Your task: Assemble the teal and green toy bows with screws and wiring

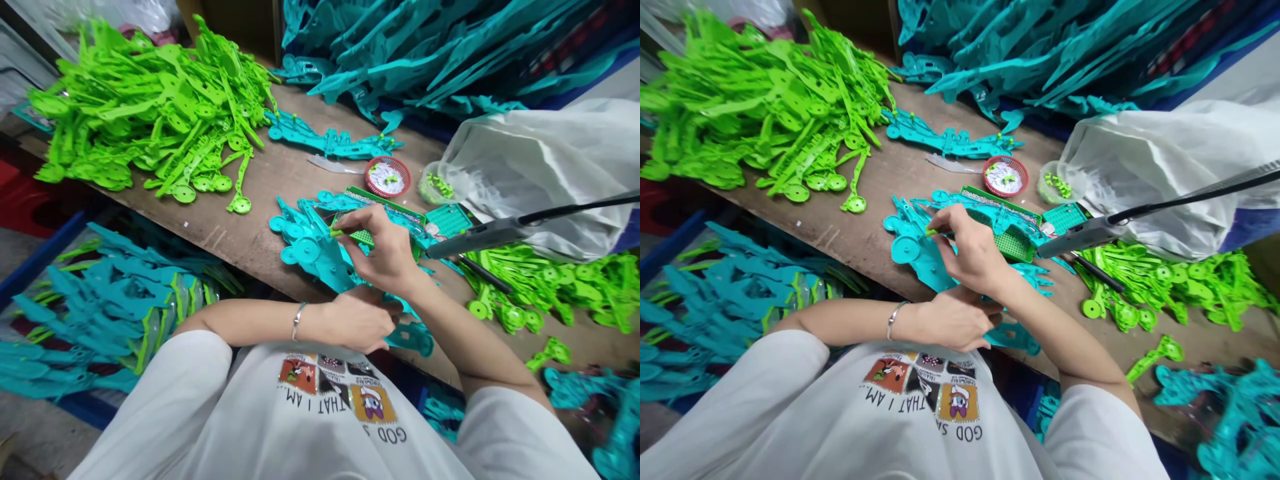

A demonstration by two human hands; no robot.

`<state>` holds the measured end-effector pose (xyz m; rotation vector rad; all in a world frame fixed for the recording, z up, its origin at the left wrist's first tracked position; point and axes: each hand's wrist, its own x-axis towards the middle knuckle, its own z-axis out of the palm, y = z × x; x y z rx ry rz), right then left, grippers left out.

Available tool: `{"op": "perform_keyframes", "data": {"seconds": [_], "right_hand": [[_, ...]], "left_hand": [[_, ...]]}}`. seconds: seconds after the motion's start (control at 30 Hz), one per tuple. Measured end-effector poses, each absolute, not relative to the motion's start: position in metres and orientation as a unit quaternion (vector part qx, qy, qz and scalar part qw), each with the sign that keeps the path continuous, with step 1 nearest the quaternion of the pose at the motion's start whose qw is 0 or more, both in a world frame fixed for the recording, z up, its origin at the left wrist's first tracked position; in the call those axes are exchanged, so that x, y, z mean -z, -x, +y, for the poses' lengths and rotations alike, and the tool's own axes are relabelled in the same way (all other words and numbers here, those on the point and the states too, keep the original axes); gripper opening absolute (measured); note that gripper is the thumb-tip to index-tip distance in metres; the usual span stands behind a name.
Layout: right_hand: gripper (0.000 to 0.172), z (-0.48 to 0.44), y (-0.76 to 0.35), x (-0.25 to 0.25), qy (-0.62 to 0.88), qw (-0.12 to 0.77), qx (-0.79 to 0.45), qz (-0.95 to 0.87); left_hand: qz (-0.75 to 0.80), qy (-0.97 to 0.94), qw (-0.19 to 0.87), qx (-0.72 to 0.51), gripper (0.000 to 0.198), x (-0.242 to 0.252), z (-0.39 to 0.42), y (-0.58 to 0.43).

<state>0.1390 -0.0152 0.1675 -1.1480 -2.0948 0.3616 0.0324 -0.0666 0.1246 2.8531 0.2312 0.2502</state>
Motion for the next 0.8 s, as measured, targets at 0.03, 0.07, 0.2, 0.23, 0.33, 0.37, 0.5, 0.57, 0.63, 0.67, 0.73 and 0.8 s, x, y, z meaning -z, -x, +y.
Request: {"op": "perform_keyframes", "data": {"seconds": [0.03, 0.07, 0.2, 0.23, 0.33, 0.37, 0.5, 0.57, 0.63, 0.67, 0.73, 0.8], "right_hand": [[0.017, -0.016, -0.139, -0.168, 0.445, 0.360, -0.139, -0.808], [0.017, -0.016, -0.139, -0.167, 0.444, 0.362, -0.141, -0.808], [0.016, -0.016, -0.137, -0.163, 0.430, 0.340, -0.146, -0.823], [0.015, -0.017, -0.137, -0.163, 0.432, 0.333, -0.144, -0.826], [0.015, -0.019, -0.135, -0.165, 0.431, 0.321, -0.147, -0.831], [0.015, -0.020, -0.135, -0.166, 0.424, 0.313, -0.154, -0.836], [0.018, -0.022, -0.140, -0.173, 0.416, 0.280, -0.183, -0.845], [0.020, -0.022, -0.144, -0.174, 0.424, 0.274, -0.199, -0.840], [0.020, -0.022, -0.146, -0.173, 0.426, 0.275, -0.217, -0.834], [0.020, -0.022, -0.146, -0.171, 0.428, 0.281, -0.222, -0.830], [0.019, -0.023, -0.146, -0.167, 0.432, 0.295, -0.224, -0.822], [0.019, -0.024, -0.145, -0.163, 0.429, 0.300, -0.225, -0.821]], "left_hand": [[0.082, -0.984, 0.134, -0.084, 0.037, -0.125, -0.067, -0.032], [0.082, -0.984, 0.136, -0.076, 0.036, -0.125, -0.068, -0.033], [0.047, -0.988, 0.133, -0.057, 0.027, -0.127, -0.072, -0.036], [0.032, -0.989, 0.130, -0.061, 0.022, -0.127, -0.073, -0.037], [-0.023, -0.988, 0.134, -0.073, 0.011, -0.127, -0.080, -0.042], [-0.038, -0.987, 0.134, -0.075, 0.012, -0.126, -0.082, -0.044], [-0.052, -0.989, 0.122, -0.072, 0.013, -0.123, -0.087, -0.046], [-0.046, -0.988, 0.124, -0.074, 0.011, -0.122, -0.088, -0.046], [-0.033, -0.989, 0.126, -0.076, 0.011, -0.124, -0.088, -0.044], [-0.032, -0.989, 0.126, -0.073, 0.012, -0.126, -0.088, -0.044], [-0.033, -0.990, 0.120, -0.063, 0.012, -0.129, -0.088, -0.044], [-0.047, -0.991, 0.114, -0.050, 0.014, -0.131, -0.090, -0.044]]}}
